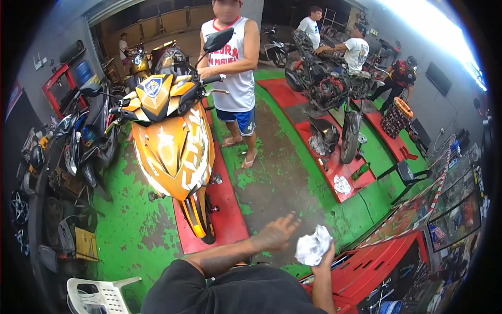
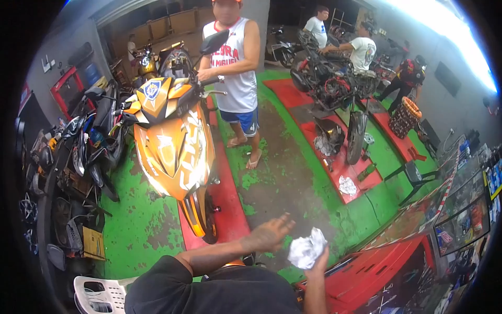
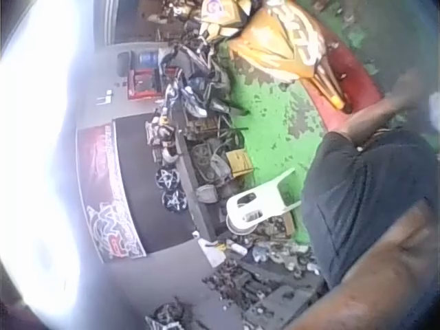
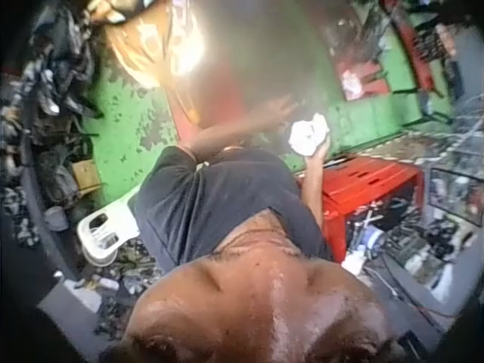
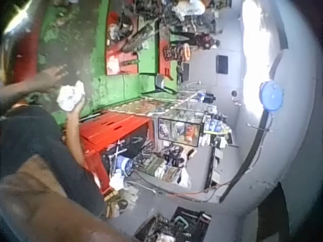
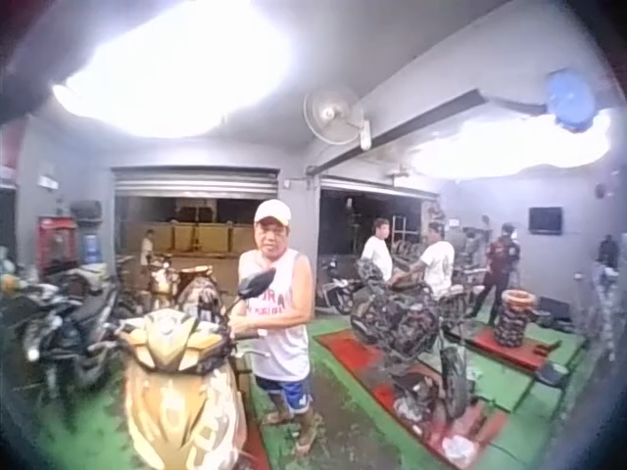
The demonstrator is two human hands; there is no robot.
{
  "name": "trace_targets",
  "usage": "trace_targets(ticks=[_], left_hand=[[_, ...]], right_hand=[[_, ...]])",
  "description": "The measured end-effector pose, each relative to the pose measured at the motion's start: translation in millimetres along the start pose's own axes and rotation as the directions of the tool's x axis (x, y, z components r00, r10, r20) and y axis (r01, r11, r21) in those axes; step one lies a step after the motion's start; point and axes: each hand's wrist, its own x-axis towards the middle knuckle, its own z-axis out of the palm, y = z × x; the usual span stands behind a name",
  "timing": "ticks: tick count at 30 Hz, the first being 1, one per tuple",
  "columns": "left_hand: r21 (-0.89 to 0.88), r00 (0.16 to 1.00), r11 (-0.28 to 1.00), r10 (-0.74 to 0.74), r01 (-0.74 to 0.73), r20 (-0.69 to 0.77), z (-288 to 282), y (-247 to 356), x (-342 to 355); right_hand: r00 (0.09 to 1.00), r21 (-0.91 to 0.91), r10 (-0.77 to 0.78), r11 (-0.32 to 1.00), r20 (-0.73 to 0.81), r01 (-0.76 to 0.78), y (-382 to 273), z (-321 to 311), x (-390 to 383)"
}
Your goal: The recorder is cleaning and inspecting small mechanical parts and working on an orange motorcycle in a shop.
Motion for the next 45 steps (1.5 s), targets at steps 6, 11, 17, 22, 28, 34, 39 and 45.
trace_targets(ticks=[6,11,17,22,28,34,39,45], left_hand=[[0.462,0.980,0.884,0.145,-0.068,-0.133,38.2,70.0,1.2],[0.573,0.973,0.819,0.116,0.021,-0.202,62.5,93.6,-22.9],[0.114,0.984,0.978,0.167,-0.174,0.068,59.2,122.9,-43.9],[0.437,0.997,0.897,0.081,-0.073,0.000,48.6,170.2,-69.1],[0.553,0.994,0.828,-0.109,0.091,0.001,107.8,197.8,-68.0],[0.382,0.999,0.924,-0.039,0.023,0.034,92.7,194.9,-81.0],[0.112,0.949,0.944,0.315,-0.311,-0.020,49.1,194.8,-92.5],[0.143,0.931,0.953,0.293,-0.267,-0.217,18.5,221.0,-114.6]], right_hand=[[0.964,-0.460,-0.261,0.863,-0.048,0.211,35.5,22.0,30.7],[0.993,-0.533,-0.053,0.846,-0.106,-0.012,38.9,-4.0,9.8],[0.977,-0.092,0.210,0.972,-0.045,-0.214,37.9,-67.0,-19.0],[0.981,-0.036,0.121,0.993,0.152,-0.117,16.9,-67.9,-74.8],[0.999,-0.350,-0.043,0.936,-0.029,0.030,44.8,-91.9,-82.2],[0.977,-0.061,0.215,0.975,0.010,-0.214,53.8,-94.4,-80.1],[0.945,0.095,0.235,0.960,0.230,-0.262,33.8,-105.1,-74.0],[0.920,-0.068,0.222,0.975,0.324,-0.212,-8.3,-73.4,-93.1]])
